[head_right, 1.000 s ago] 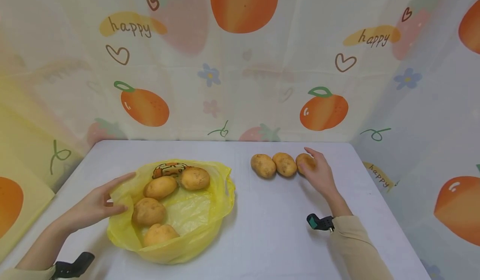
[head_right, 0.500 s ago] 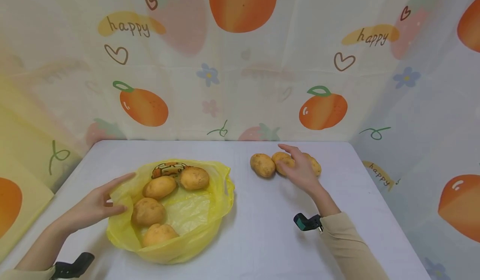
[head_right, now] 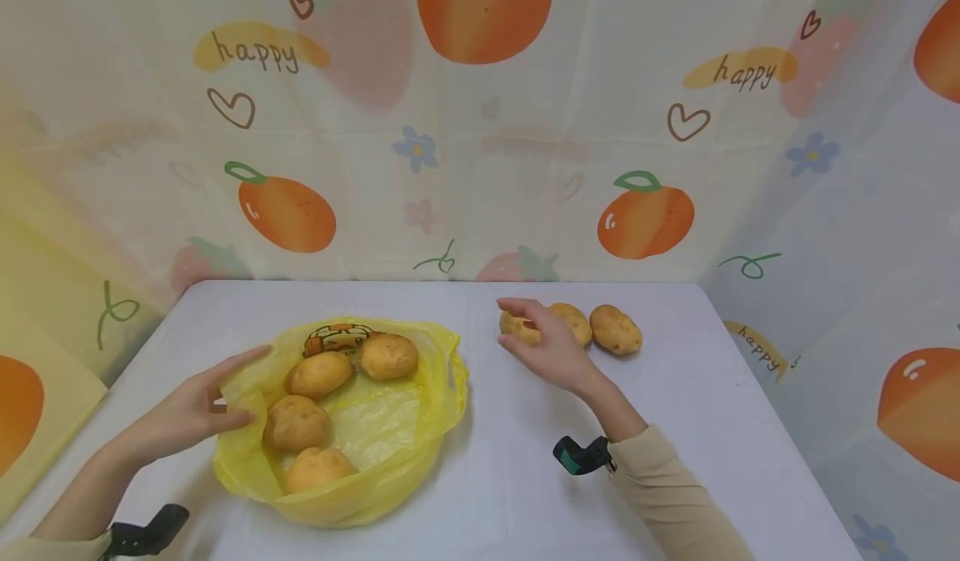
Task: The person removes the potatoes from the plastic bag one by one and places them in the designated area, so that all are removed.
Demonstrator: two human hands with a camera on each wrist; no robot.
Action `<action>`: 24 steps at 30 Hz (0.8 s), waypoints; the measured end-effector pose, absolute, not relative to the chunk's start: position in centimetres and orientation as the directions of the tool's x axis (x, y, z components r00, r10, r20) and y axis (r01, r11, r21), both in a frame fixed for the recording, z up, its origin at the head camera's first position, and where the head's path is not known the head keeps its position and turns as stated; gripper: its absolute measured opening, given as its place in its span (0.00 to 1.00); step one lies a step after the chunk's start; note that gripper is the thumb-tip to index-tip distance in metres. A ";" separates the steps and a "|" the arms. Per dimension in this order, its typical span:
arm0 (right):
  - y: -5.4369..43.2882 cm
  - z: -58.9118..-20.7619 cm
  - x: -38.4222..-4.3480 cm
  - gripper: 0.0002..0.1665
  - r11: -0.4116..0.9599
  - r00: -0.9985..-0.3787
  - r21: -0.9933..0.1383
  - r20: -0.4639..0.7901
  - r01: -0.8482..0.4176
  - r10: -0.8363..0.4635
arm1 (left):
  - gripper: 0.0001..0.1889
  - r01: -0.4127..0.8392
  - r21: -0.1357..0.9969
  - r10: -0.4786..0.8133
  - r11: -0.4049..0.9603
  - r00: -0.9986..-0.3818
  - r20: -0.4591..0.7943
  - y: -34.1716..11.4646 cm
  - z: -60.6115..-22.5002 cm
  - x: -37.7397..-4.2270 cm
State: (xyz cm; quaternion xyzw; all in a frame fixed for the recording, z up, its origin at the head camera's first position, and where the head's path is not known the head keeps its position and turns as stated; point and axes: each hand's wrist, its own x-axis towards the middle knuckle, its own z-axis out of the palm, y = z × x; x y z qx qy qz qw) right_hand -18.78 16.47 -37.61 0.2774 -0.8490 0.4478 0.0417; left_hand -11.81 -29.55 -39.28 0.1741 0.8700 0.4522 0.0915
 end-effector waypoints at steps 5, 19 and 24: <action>13.8 -35.4 -17.0 0.27 0.441 -0.843 -0.758 0.259 -0.480 -0.472 | 0.42 0.204 0.819 0.375 0.536 -0.927 -0.014 -29.8 -39.5 -12.0; 9.7 -38.4 -17.4 0.28 0.370 -0.753 -0.759 0.232 -0.536 -0.615 | 0.42 0.191 0.810 0.359 0.555 -0.933 -0.026 -29.6 -39.6 -11.9; 8.1 -38.7 -16.8 0.26 0.364 -0.739 -0.760 0.218 -0.538 -0.637 | 0.42 0.201 0.818 0.371 0.538 -0.928 -0.016 -29.5 -39.5 -11.9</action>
